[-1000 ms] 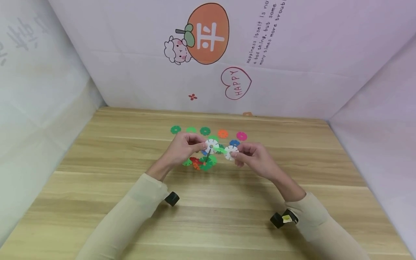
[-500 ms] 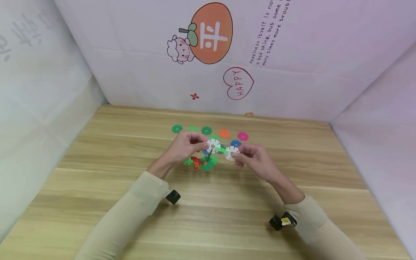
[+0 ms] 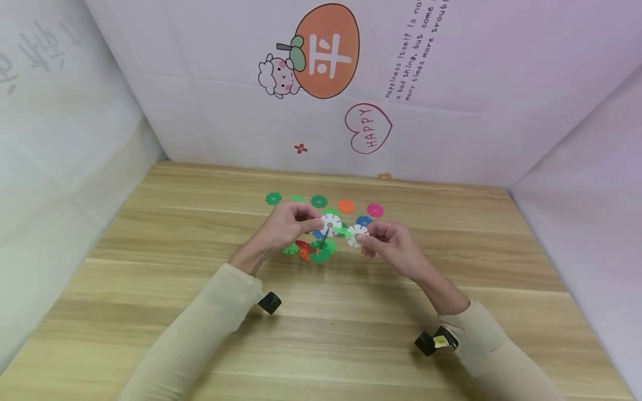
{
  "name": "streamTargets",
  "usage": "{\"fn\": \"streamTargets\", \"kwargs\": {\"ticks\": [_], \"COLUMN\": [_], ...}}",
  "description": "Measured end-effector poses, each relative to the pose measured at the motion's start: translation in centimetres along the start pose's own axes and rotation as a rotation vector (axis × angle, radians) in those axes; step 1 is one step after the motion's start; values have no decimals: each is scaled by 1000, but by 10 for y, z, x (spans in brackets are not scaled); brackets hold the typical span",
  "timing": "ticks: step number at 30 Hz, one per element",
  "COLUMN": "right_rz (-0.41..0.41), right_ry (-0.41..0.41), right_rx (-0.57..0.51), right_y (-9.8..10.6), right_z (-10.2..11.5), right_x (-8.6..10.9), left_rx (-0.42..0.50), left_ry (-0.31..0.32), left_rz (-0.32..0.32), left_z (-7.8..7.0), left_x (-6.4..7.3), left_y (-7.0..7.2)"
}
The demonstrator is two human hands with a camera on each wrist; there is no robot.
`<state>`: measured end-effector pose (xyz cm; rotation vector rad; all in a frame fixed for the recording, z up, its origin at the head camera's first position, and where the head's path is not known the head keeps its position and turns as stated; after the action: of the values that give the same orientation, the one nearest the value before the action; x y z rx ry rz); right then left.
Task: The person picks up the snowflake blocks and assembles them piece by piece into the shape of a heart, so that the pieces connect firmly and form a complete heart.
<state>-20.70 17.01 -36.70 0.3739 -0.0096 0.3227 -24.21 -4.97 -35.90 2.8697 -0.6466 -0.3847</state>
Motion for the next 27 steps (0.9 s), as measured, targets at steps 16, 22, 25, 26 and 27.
{"fn": "streamTargets", "kwargs": {"ticks": [16,22,25,26,27], "right_rz": [158,198,174,161,145], "right_ry": [32,-21,-26,-31,-36], "right_rx": [73,85,73,71,65], "right_y": [-3,-2,2,5,8], "right_z": [-1,-1,-4,-6,-8], "right_x": [-8,-8,-8,-7,-6], "left_rx": [-203,-203,-213,-209,-195], "left_ry": [8,16,6,-3,-17], "left_rz": [146,123,8,-44,-92], "left_z": [-15,-13,-14,-14,-13], "left_x": [-12,-14,-10,-7,-4], "left_y": [5,7,24,31,38]}}
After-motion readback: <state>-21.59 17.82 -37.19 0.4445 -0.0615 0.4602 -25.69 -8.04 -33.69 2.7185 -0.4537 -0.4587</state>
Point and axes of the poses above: each hand's wrist, its own x-axis away from the middle knuckle, its own y-axis out of the back of the hand, z = x × y, the point moved 6 cm from there along -x, towards the middle knuckle, and after that the axes turned 9 degrees about -y, right-handed, at the moved point
